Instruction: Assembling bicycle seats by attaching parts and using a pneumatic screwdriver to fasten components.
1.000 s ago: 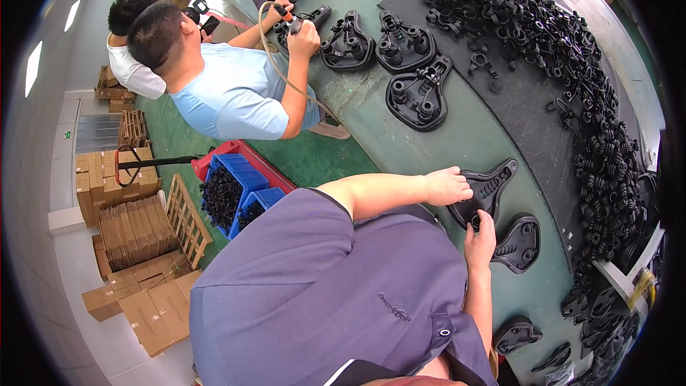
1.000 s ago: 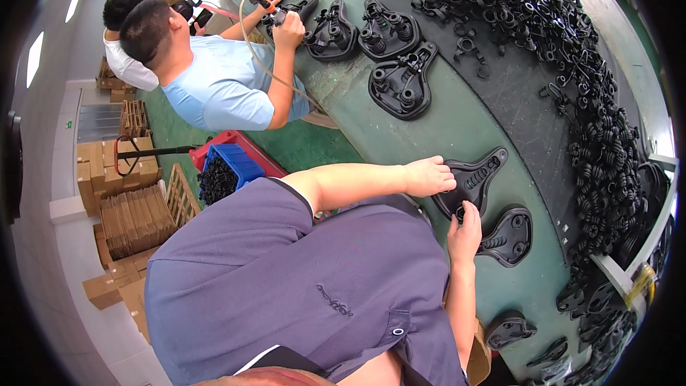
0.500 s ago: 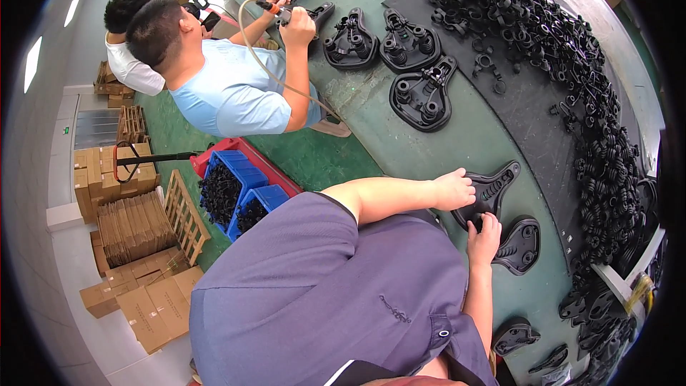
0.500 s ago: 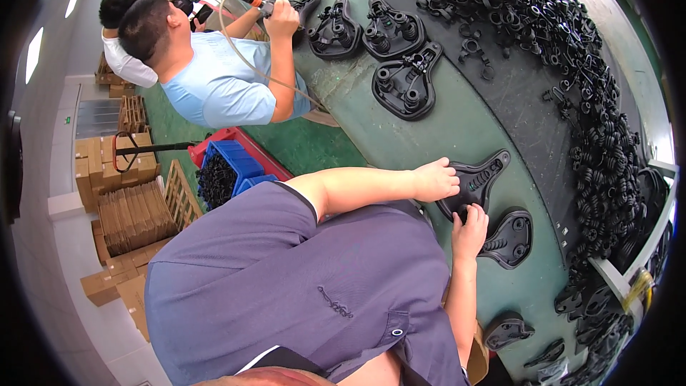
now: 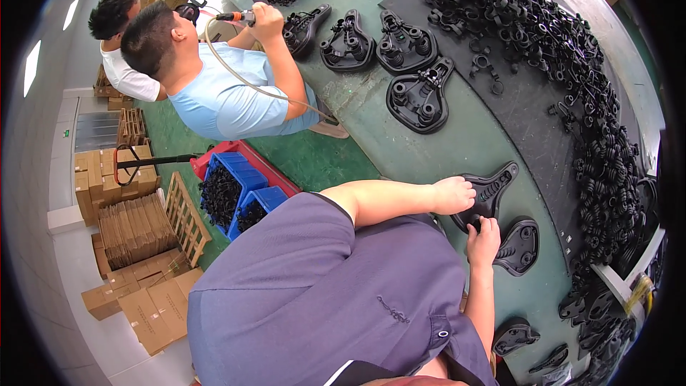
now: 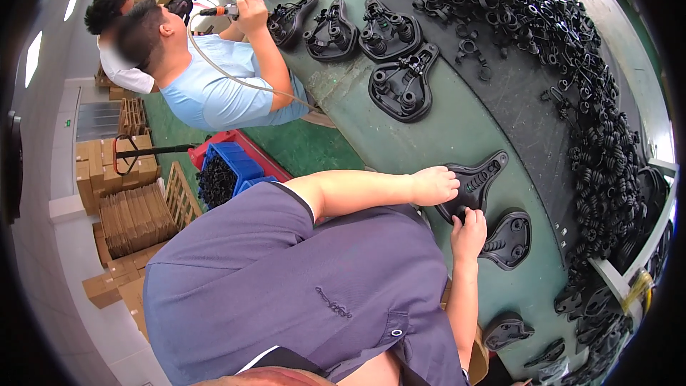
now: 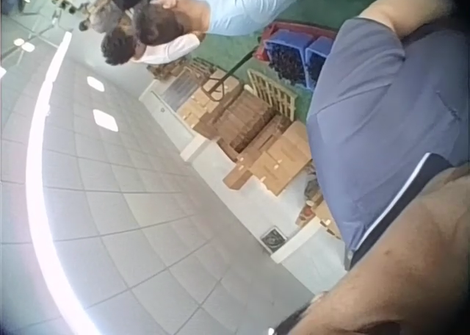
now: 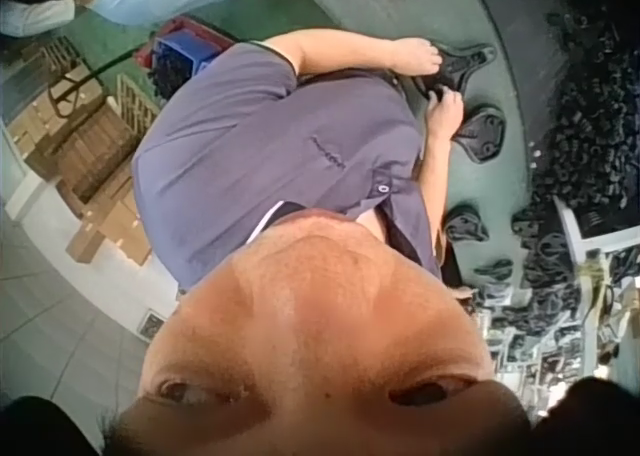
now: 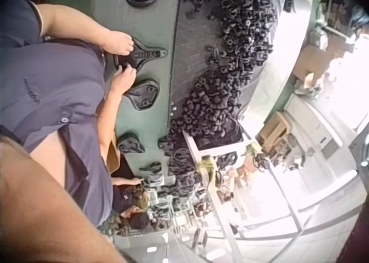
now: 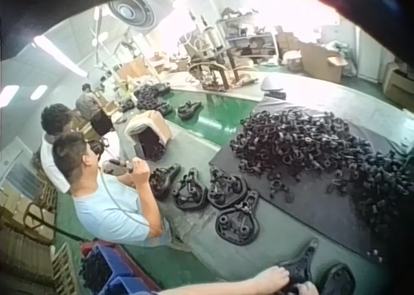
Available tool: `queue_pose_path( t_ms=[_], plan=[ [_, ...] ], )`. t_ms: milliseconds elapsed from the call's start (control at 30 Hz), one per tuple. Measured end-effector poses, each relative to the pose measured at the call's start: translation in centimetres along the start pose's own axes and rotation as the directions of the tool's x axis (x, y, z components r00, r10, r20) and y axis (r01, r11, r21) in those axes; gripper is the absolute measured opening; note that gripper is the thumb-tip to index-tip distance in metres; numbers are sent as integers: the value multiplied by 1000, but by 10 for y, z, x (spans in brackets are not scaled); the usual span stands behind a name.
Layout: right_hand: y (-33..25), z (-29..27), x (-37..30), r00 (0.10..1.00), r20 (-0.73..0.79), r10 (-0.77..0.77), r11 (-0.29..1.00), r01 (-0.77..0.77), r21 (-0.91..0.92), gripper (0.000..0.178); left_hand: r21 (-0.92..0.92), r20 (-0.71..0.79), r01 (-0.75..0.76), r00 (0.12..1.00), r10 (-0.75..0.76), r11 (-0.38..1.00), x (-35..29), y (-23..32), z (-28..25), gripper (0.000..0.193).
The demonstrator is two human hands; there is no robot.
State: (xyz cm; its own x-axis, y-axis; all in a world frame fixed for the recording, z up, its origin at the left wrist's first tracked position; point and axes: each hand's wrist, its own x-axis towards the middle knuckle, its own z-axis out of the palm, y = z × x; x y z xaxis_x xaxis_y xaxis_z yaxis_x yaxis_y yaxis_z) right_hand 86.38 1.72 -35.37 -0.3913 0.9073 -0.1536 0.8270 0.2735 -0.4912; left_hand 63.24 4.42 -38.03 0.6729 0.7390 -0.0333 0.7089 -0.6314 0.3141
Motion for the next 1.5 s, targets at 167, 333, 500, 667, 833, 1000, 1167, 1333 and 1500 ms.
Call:
queue_pose_path(
  t_ms=[167,333,500,667,833,1000,1167,1333,1500],
  plan=[
    [11,1,-11,997,-77,8,997,-2,75,38,-84,-65,-50,997,45,995,8,0,4,11],
    [14,-19,-3,966,-253,-53,989,85,120,50,-101,-17,-16,1000,15,995,-4,1,-12,14],
    [81,-32,-18,993,-45,107,904,-116,-411,52,-153,56,59,997,-51,986,-4,-4,-8,28],
    [141,-53,-31,903,-142,405,824,-428,-371,46,-188,120,107,989,-85,976,2,-11,-12,39],
    [240,-70,-86,421,-193,886,362,-890,-277,58,-371,-72,64,993,-97,926,9,-24,-24,39],
    [252,-86,-110,90,245,965,107,-993,-54,58,-400,-188,343,877,-443,850,11,-76,-19,37],
    [248,-76,-130,18,327,945,2,-999,49,61,-341,-284,488,761,-583,804,53,-146,-25,51],
    [261,-49,-122,-3,469,883,78,-985,-155,58,-343,-351,723,493,-796,600,116,-220,-8,65],
    [185,-88,43,630,-169,758,608,-776,-168,45,-507,-169,754,389,-906,418,135,-244,-28,62]
  ],
)
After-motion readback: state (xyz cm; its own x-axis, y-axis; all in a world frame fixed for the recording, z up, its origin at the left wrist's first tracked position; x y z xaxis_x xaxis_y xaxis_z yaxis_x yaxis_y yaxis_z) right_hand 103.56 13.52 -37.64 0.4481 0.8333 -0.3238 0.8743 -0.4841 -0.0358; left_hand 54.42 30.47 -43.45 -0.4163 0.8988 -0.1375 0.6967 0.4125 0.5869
